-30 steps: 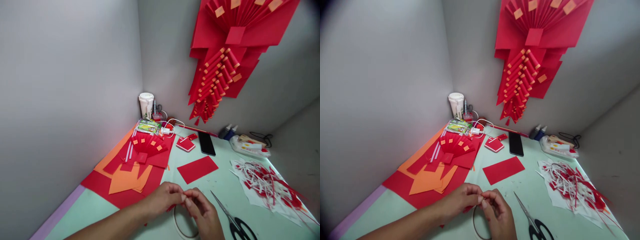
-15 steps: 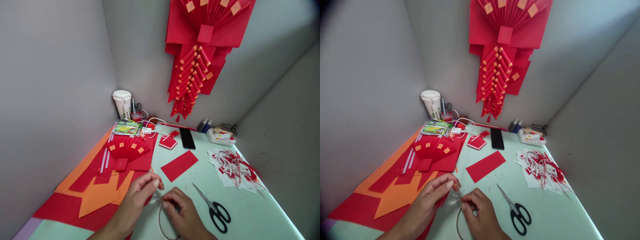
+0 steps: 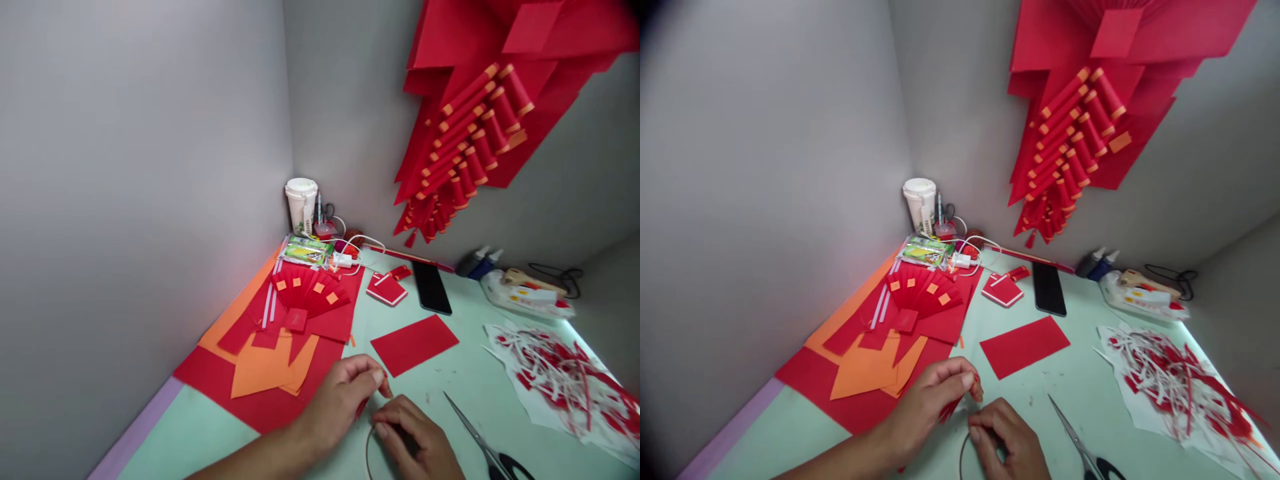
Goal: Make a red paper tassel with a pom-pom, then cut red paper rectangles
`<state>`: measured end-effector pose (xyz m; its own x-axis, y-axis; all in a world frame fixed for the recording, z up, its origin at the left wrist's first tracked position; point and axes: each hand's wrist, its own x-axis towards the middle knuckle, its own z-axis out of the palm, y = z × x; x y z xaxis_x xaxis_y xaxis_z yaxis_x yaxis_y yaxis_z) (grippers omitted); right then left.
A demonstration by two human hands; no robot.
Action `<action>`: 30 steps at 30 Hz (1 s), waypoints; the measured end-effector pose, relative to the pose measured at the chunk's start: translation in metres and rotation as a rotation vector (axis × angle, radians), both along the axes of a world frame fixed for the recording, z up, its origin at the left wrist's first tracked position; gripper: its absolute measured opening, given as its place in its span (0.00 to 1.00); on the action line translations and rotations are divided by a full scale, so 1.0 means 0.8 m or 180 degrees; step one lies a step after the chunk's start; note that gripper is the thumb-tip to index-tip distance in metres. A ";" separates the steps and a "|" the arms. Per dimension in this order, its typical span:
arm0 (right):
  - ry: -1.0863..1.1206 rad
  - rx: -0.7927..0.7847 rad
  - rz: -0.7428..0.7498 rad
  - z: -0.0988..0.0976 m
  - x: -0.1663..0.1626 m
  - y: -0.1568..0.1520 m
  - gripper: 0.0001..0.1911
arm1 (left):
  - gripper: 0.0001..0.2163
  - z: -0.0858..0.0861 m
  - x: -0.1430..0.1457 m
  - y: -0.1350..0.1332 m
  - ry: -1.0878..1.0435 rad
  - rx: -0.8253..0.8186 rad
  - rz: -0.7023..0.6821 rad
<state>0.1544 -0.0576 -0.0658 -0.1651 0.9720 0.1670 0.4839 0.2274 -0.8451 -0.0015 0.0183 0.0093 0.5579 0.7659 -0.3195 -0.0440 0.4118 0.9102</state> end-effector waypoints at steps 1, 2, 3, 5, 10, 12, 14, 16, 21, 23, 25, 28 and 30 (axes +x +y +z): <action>0.0019 -0.0041 0.0003 0.000 0.000 -0.001 0.07 | 0.13 0.000 -0.001 0.001 -0.0003 -0.0007 0.0010; 0.0047 -0.0088 -0.0018 0.001 0.001 -0.003 0.07 | 0.13 0.000 -0.002 0.002 -0.0010 -0.0006 0.0028; 0.0079 -0.0142 -0.0059 0.002 0.001 -0.004 0.08 | 0.13 0.001 -0.003 0.003 -0.0017 0.0008 0.0074; 0.0149 -0.0240 -0.0174 0.005 0.001 -0.007 0.08 | 0.13 0.002 -0.008 0.007 -0.0048 0.0151 0.0190; 0.0225 -0.0398 -0.0303 0.010 0.001 -0.010 0.07 | 0.11 0.007 -0.021 0.019 -0.0083 0.0512 0.0550; 0.0221 -0.0419 -0.0327 0.011 0.001 -0.009 0.07 | 0.11 0.008 -0.022 0.020 -0.0093 0.0514 0.0618; 0.0196 -0.0426 -0.0356 0.012 0.001 -0.009 0.06 | 0.11 0.010 -0.021 0.020 -0.0140 0.0480 0.0654; 0.0145 -0.0409 -0.0395 0.013 0.000 -0.008 0.06 | 0.10 0.013 -0.019 0.017 -0.0212 0.0429 0.0659; -0.0184 -0.0258 -0.0441 0.016 -0.006 -0.006 0.06 | 0.09 0.037 -0.016 0.002 -0.0220 0.0253 0.0386; -0.0434 -0.0154 -0.0424 0.019 -0.007 -0.004 0.06 | 0.09 0.051 -0.017 -0.005 -0.0143 0.0227 0.0229; -0.0593 -0.0114 -0.0375 0.023 -0.006 -0.002 0.07 | 0.08 0.062 -0.021 -0.008 -0.0228 0.0293 0.0258; -0.0808 -0.0143 -0.0145 0.031 0.000 0.005 0.07 | 0.07 0.066 -0.027 -0.011 -0.0313 0.0419 0.0503; -0.0985 -0.0158 -0.0011 0.036 0.004 0.010 0.10 | 0.06 0.059 -0.028 -0.012 -0.0478 0.0352 0.0731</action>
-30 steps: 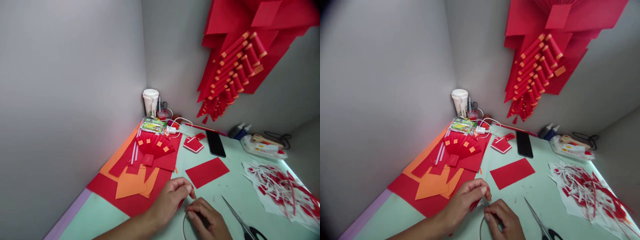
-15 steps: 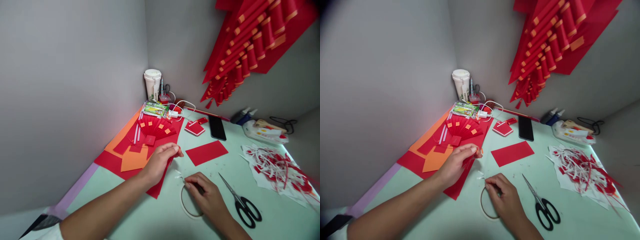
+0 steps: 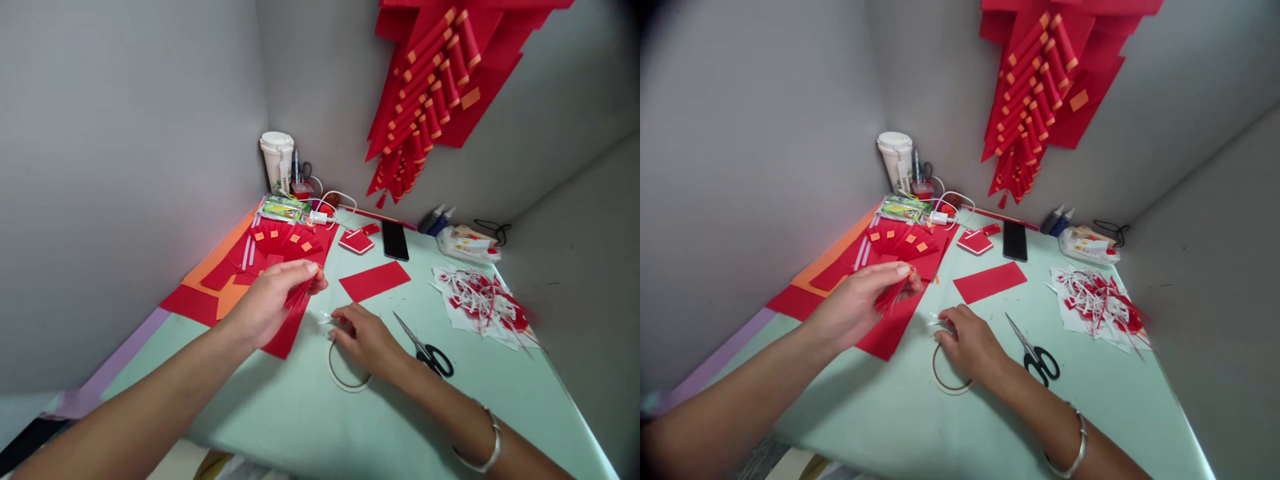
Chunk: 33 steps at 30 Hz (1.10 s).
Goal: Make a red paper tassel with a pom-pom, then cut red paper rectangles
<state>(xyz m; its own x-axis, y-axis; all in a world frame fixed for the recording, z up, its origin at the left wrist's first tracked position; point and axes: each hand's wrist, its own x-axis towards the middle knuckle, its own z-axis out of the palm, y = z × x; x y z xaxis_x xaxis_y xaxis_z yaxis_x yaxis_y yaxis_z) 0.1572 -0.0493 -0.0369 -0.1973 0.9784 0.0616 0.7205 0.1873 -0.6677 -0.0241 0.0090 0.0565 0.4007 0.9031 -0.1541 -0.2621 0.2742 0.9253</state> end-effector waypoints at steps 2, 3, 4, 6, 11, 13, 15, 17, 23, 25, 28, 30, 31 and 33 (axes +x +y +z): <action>-0.0188 -0.0004 0.0074 0.003 0.000 0.007 0.12 | 0.06 -0.009 0.001 -0.001 -0.0214 -0.0095 0.0160; -0.0282 0.0003 0.0101 0.004 -0.001 0.010 0.11 | 0.05 -0.013 0.004 -0.002 -0.0297 -0.0177 0.0180; -0.0371 0.0012 0.0126 0.004 -0.002 0.013 0.11 | 0.05 -0.015 0.007 -0.002 -0.0365 -0.0268 0.0200; -0.0531 0.0031 0.0180 0.002 -0.006 0.020 0.08 | 0.04 -0.016 0.015 0.001 -0.0400 -0.0357 0.0204; -0.0766 0.0037 0.0310 -0.009 -0.018 0.036 0.07 | 0.05 -0.015 0.038 0.024 -0.0379 -0.0157 0.0336; -0.0755 0.0040 0.0350 -0.011 -0.017 0.042 0.08 | 0.06 -0.025 0.044 0.036 -0.0369 -0.0153 0.0476; -0.0669 0.0037 0.0366 -0.007 -0.011 0.049 0.08 | 0.06 -0.041 0.046 0.044 -0.0359 -0.0161 0.0562; -0.0514 0.0039 0.0319 0.001 0.002 0.059 0.07 | 0.06 -0.056 0.045 0.048 -0.0334 -0.0157 0.0660; 0.0102 -0.0099 -0.0135 0.012 0.022 0.104 0.06 | 0.07 -0.071 0.036 0.055 -0.0201 -0.0002 0.1011; 0.0354 -0.0357 -0.0184 0.005 0.015 0.117 0.06 | 0.07 -0.070 0.033 0.057 -0.0149 0.0009 0.1083; 0.0802 -0.0870 -0.0201 -0.009 0.007 0.122 0.07 | 0.07 -0.066 0.030 0.055 -0.0044 -0.0037 0.0922; 0.1123 -0.1165 -0.0222 -0.017 0.007 0.118 0.07 | 0.07 -0.062 0.029 0.049 0.0069 -0.0087 0.0572; 0.1279 -0.1274 -0.0248 -0.020 0.009 0.114 0.07 | 0.08 -0.060 0.030 0.045 0.0173 -0.0107 0.0311; 0.1558 -0.1416 -0.0315 -0.023 0.013 0.107 0.07 | 0.07 -0.057 0.031 0.035 0.0715 -0.0087 -0.0492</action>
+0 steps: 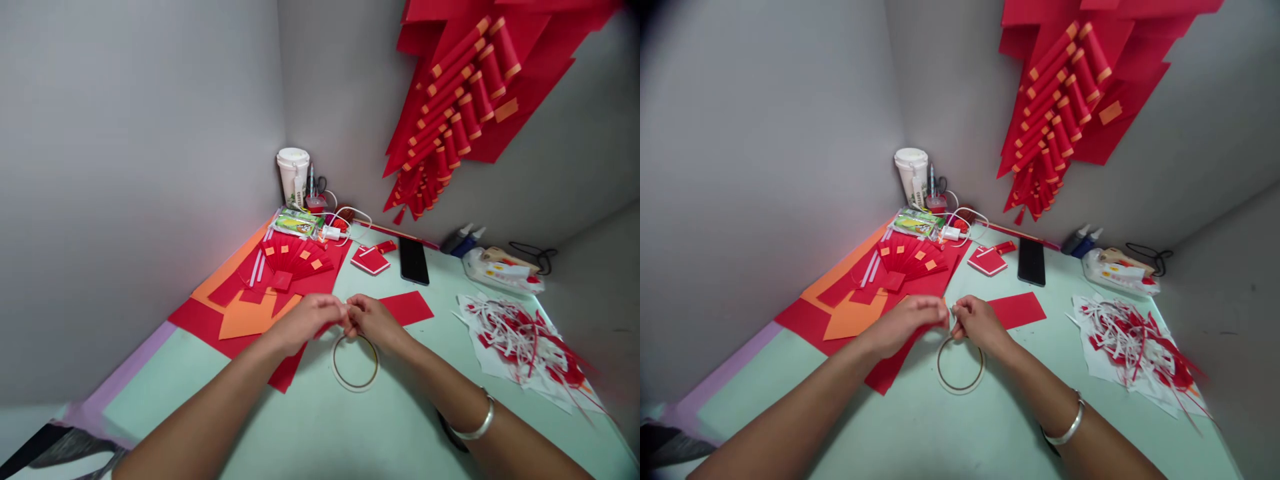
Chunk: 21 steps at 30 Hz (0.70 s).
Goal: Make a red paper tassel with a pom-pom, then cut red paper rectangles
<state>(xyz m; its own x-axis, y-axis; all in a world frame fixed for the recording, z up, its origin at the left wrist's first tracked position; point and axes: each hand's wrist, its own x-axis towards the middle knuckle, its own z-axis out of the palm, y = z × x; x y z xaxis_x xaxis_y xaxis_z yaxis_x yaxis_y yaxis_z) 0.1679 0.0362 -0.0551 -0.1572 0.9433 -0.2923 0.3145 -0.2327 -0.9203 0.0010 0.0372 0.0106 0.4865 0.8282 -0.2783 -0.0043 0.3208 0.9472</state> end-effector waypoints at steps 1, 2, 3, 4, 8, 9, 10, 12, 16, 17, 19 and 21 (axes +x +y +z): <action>0.0112 -0.0045 -0.0048 0.000 0.002 -0.003 0.07 | 0.07 0.001 0.001 -0.005 0.0328 0.0098 -0.0337; 0.0210 -0.0077 -0.0086 0.000 0.003 -0.006 0.08 | 0.07 0.002 0.002 -0.009 0.0627 0.0256 -0.0538; 0.0293 -0.0099 -0.0118 0.000 0.005 -0.009 0.08 | 0.07 0.002 0.003 -0.012 0.0923 0.0418 -0.0677; 0.0360 -0.0115 -0.0146 0.002 0.005 -0.011 0.09 | 0.08 0.002 0.003 -0.014 0.1141 0.0564 -0.0737; 0.0496 -0.0118 -0.0293 0.011 0.009 -0.015 0.09 | 0.10 0.001 -0.001 -0.009 0.1076 0.0663 -0.0559; 0.0523 -0.0118 -0.0331 0.015 0.010 -0.017 0.10 | 0.10 0.001 -0.003 -0.007 0.0933 0.0603 -0.0431; 0.0561 -0.0120 -0.0360 0.018 0.012 -0.019 0.10 | 0.11 0.001 -0.004 -0.004 0.0818 0.0533 -0.0301; 0.0661 -0.0132 -0.0408 0.024 0.015 -0.024 0.12 | 0.11 0.001 -0.006 0.001 0.0707 0.0390 -0.0109; 0.0863 -0.0102 -0.0479 0.034 0.019 -0.043 0.14 | 0.12 -0.002 -0.005 0.002 0.0388 0.0143 -0.0029; 0.0894 -0.0089 -0.0477 0.035 0.018 -0.048 0.14 | 0.12 -0.003 -0.004 0.002 0.0265 0.0101 -0.0042; 0.0912 -0.0073 -0.0463 0.036 0.017 -0.058 0.14 | 0.11 -0.004 -0.003 0.000 0.0020 0.0011 -0.0103; 0.0874 -0.0066 -0.0467 0.037 0.013 -0.064 0.14 | 0.10 -0.004 -0.002 -0.002 -0.0153 -0.0070 -0.0162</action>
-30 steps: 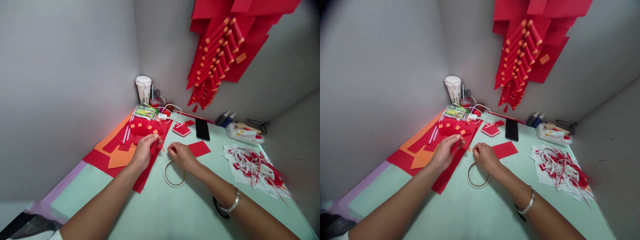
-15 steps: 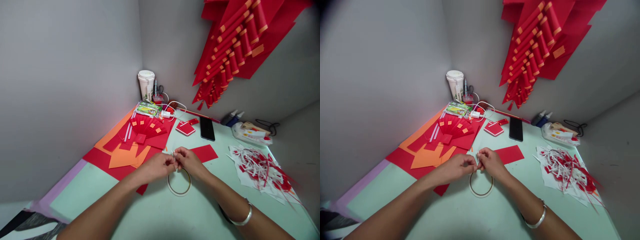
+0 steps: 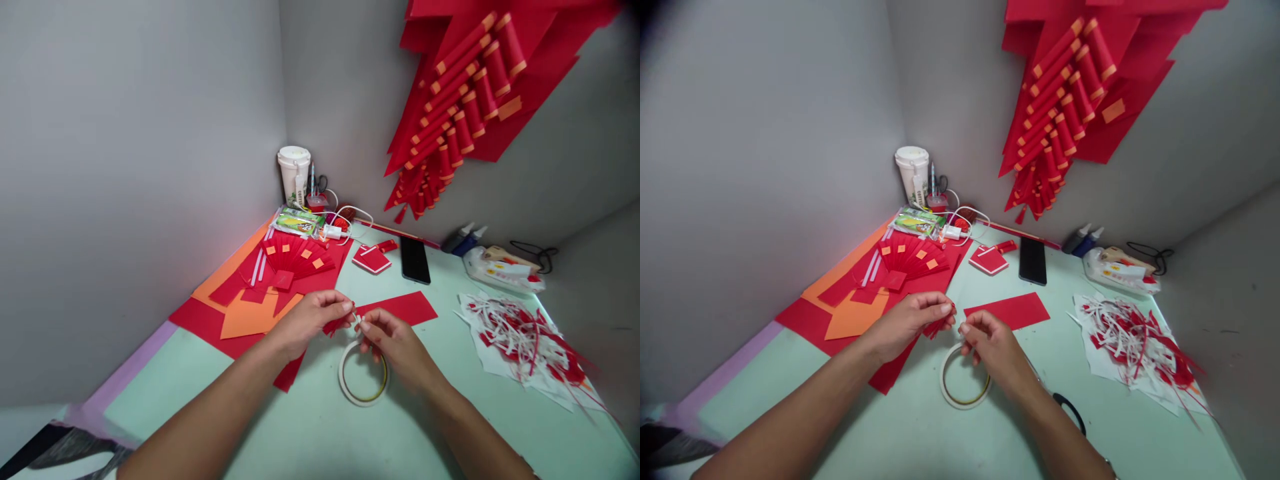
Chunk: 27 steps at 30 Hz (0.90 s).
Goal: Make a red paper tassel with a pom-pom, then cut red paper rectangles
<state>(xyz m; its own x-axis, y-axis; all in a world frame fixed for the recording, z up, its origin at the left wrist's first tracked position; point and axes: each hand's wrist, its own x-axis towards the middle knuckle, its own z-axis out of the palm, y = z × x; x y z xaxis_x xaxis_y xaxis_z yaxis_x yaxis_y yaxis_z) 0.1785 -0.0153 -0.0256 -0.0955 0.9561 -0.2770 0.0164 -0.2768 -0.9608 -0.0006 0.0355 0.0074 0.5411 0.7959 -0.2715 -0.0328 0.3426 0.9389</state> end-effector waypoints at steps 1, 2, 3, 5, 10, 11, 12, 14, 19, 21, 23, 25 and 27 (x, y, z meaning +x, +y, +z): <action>-0.0027 0.0002 -0.0006 0.000 -0.002 -0.002 0.14 | 0.10 0.001 0.000 -0.001 -0.0075 -0.0035 -0.0007; -0.0048 0.0006 -0.0005 0.000 -0.004 -0.003 0.14 | 0.10 0.001 0.000 -0.001 -0.0154 -0.0063 -0.0005; -0.0060 0.0009 0.0009 0.000 -0.007 -0.004 0.14 | 0.09 0.002 0.000 -0.001 -0.0236 -0.0088 0.0007; -0.0058 0.0008 0.0073 0.001 -0.012 -0.004 0.13 | 0.09 0.003 -0.001 -0.001 -0.0365 -0.0158 0.0038; -0.0009 0.0000 0.0148 -0.006 -0.022 -0.008 0.10 | 0.09 0.002 -0.001 0.002 -0.0409 -0.0194 0.0239; 0.0010 -0.0008 0.0162 -0.007 -0.023 -0.010 0.09 | 0.09 0.002 -0.002 0.003 -0.0439 -0.0165 0.0312; 0.0042 -0.0019 0.0186 -0.009 -0.024 -0.012 0.09 | 0.09 0.003 -0.002 0.004 -0.0471 -0.0131 0.0396; 0.0141 -0.0041 0.0254 -0.009 -0.025 -0.017 0.09 | 0.09 0.005 -0.003 0.004 -0.0512 -0.0070 0.0556; -0.0175 -0.0205 0.0766 0.002 -0.023 -0.025 0.15 | 0.09 0.015 -0.004 0.001 -0.0588 -0.0082 0.0767; -0.0796 0.0082 0.0759 0.005 -0.019 -0.024 0.16 | 0.09 0.017 -0.004 -0.001 -0.0602 -0.0102 0.0847; -0.1411 0.0606 0.0550 0.005 -0.013 -0.021 0.12 | 0.09 0.018 -0.004 -0.002 -0.0596 -0.0101 0.0921; -0.1848 0.0957 0.0465 0.005 -0.004 -0.016 0.05 | 0.09 0.018 -0.004 -0.003 -0.0592 -0.0082 0.0971; -0.2213 0.1047 0.0523 0.009 0.007 -0.007 0.14 | 0.09 0.018 -0.004 -0.004 -0.0613 -0.0074 0.0991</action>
<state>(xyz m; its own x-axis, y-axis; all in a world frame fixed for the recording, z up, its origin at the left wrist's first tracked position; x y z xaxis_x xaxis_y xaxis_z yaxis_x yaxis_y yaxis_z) 0.1845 -0.0209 -0.0187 -0.1514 0.9880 -0.0303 0.6600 0.0782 -0.7472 -0.0037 0.0323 0.0216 0.3169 0.9253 -0.2082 -0.3143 0.3096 0.8974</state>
